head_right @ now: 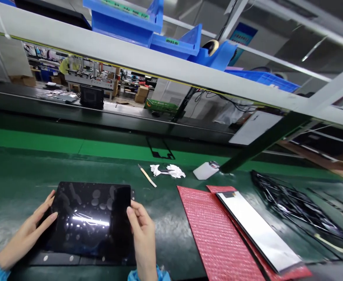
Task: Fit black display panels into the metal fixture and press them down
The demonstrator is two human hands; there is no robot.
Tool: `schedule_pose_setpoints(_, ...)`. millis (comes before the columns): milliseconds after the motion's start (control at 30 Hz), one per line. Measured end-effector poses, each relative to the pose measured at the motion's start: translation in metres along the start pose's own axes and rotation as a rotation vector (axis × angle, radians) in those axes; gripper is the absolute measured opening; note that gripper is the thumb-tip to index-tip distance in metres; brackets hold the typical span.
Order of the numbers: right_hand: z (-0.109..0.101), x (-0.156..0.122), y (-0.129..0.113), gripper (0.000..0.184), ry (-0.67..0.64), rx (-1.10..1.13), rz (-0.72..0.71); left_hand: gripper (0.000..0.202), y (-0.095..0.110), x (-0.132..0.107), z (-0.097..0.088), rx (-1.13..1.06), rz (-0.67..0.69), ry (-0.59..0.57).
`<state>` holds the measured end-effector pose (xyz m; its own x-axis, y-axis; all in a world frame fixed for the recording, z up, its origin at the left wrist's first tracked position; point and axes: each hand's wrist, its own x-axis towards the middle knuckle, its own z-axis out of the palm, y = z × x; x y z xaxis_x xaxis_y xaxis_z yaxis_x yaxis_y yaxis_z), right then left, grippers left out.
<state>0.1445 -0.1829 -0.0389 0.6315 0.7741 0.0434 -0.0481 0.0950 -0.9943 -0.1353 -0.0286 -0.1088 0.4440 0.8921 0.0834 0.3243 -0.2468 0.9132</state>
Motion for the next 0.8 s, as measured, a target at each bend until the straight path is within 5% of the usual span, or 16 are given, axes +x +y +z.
schedule_pose_setpoints(333, -0.001, 0.003, 0.005, 0.025, 0.020, 0.008, -0.020, 0.055, 0.008, -0.005, -0.001, -0.098, -0.008, 0.066)
schedule_pose_setpoints(533, 0.002, 0.029, 0.000, 0.034, -0.003, 0.155, 0.057, 0.057, 0.064, -0.001, 0.000, -0.420, -0.171, 0.009)
schedule_pose_setpoints(667, 0.002, 0.058, -0.002, 0.039, -0.062, 0.162, 0.054, 0.051, 0.100, 0.038, -0.002, -0.569, -0.164, -0.025)
schedule_pose_setpoints(800, -0.011, 0.064, 0.001, 0.044, -0.055, 0.055, -0.015, 0.053, 0.097, 0.117, -0.017, -0.492, -0.154, -0.007)
